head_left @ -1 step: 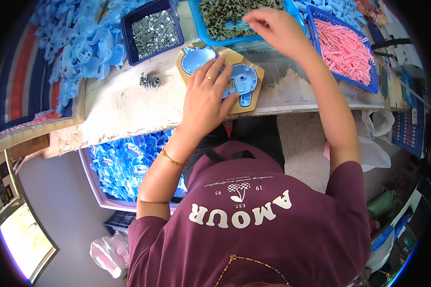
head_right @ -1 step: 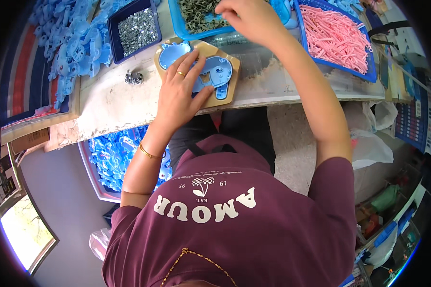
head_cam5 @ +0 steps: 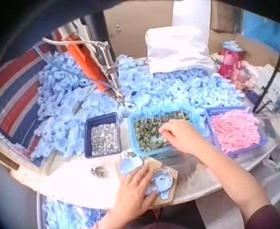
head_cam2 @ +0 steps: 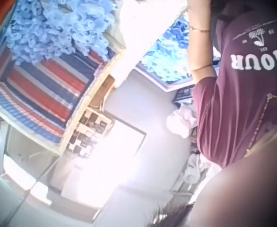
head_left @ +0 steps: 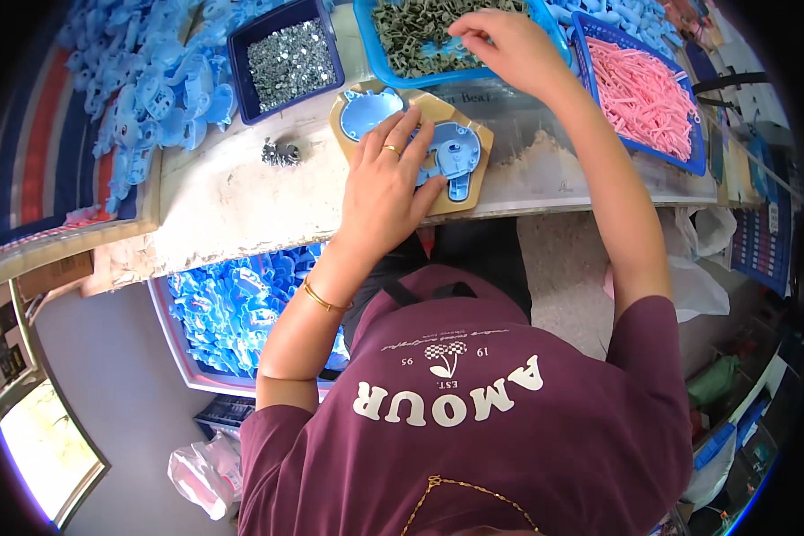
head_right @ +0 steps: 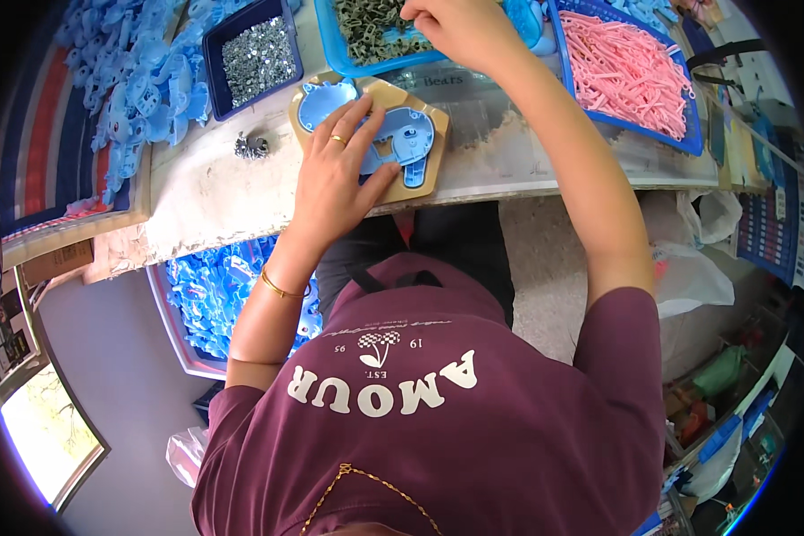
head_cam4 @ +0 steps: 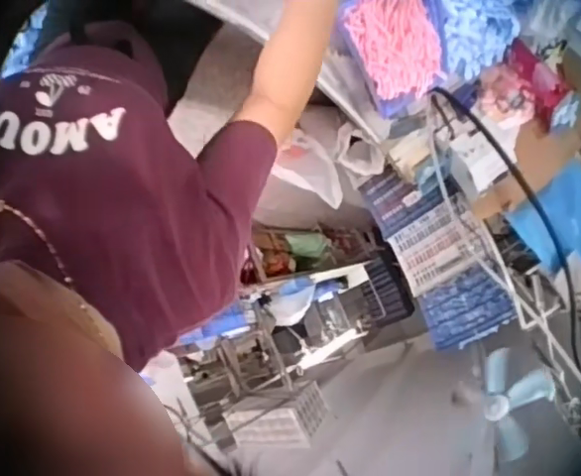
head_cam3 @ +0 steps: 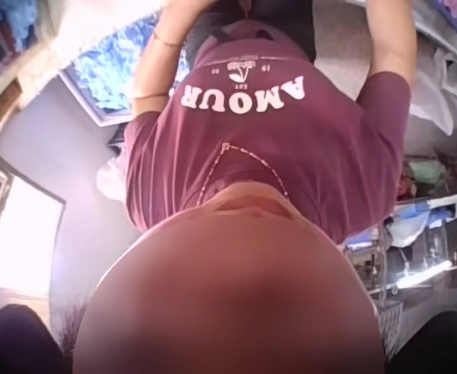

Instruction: Assembling small plastic blue hippopotamus toys by inserting eyes and small components using specialized tools at a workbench.

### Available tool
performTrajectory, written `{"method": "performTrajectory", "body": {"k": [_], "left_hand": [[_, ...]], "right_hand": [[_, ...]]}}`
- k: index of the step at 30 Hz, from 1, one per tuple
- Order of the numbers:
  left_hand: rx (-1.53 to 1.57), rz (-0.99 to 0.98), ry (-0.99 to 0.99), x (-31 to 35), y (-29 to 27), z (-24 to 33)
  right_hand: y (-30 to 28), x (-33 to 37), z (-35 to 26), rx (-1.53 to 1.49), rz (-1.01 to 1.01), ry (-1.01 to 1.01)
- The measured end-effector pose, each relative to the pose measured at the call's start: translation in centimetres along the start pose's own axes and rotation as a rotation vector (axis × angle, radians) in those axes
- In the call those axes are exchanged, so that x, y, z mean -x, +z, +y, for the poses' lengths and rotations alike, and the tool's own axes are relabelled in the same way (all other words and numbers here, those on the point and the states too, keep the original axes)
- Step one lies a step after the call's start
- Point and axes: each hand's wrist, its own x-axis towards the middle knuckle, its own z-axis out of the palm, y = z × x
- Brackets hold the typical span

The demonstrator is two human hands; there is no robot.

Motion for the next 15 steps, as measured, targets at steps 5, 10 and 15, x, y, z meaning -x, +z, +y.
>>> {"method": "performTrajectory", "body": {"k": [5, 10, 15], "left_hand": [[0.015, -0.005, -0.006, -0.1, 0.0, -0.3], [0.041, -0.022, 0.008, -0.6, -0.3, 0.0], [0.164, 0.098, -0.003, -2.1, -0.7, -0.1]], "right_hand": [[5.3, -4.3, 4.5, 0.294, -0.022, -0.265], [3.6, -3.9, 5.0, 0.352, -0.049, -0.227], [-0.9, -1.9, 1.3, -0.484, -0.151, 0.306]]}}
